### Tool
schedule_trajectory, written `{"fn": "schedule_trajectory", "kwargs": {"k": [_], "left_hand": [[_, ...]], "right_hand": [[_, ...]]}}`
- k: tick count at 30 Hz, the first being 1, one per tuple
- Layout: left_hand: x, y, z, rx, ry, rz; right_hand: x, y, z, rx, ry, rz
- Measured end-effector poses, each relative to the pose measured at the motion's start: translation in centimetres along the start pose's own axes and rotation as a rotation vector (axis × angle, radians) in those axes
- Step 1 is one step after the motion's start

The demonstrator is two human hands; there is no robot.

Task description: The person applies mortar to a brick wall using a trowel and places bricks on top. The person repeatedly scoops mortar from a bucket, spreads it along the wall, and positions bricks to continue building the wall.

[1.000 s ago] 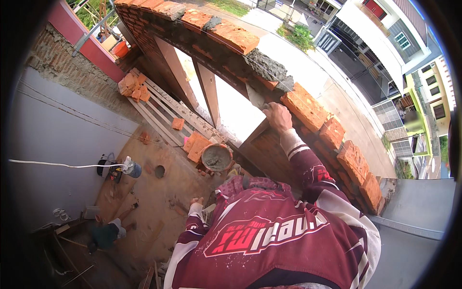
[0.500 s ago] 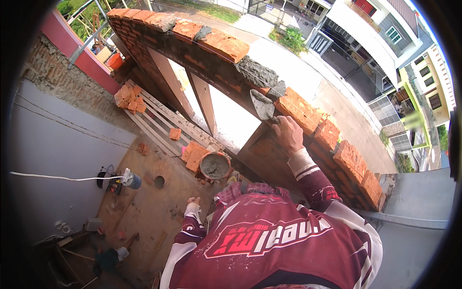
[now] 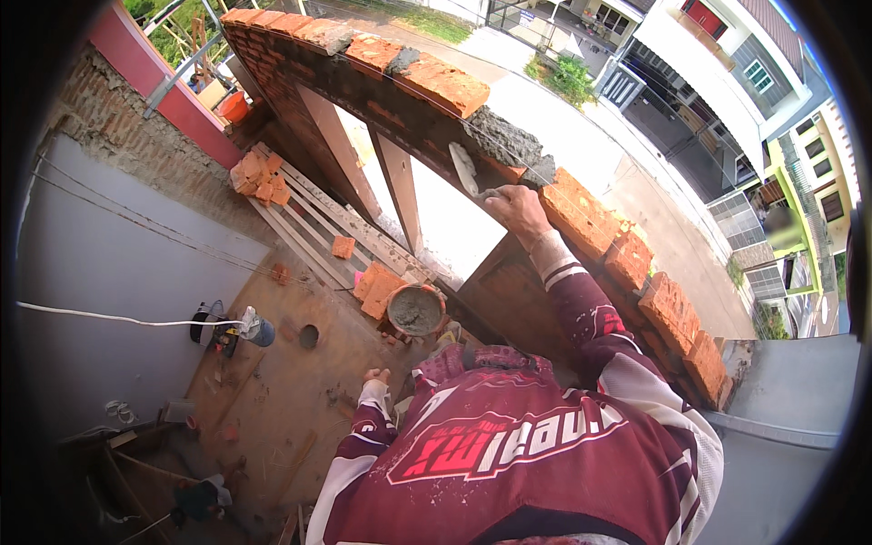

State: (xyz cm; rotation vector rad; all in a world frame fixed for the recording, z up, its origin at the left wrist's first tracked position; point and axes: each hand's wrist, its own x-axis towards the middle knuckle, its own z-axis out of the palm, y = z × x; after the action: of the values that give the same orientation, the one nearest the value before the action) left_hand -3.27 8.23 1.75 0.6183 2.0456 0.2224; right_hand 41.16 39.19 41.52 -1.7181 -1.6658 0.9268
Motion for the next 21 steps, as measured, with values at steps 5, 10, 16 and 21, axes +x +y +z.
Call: {"fn": "schedule_trajectory", "kwargs": {"k": [5,10,16,21], "left_hand": [[-1.0,-2.8,-0.6,-0.062,0.066,-0.131],[-1.5,-4.3,0.2,0.018,-0.055,-0.135],[-0.3,-0.9,0.3,-0.089,-0.024,-0.002],[0.1,1.4,0.0,-0.065,0.025,-0.034]], "right_hand": [[-3.5,2.4,-1.4,-0.054,0.093,0.033],[-2.5,4.5,2.5,-0.196,0.018,-0.005],[2.7,4.9,7.8,-0.273,0.109,-0.073],[3.7,5.5,7.4,-0.213,0.306,-0.072]]}}
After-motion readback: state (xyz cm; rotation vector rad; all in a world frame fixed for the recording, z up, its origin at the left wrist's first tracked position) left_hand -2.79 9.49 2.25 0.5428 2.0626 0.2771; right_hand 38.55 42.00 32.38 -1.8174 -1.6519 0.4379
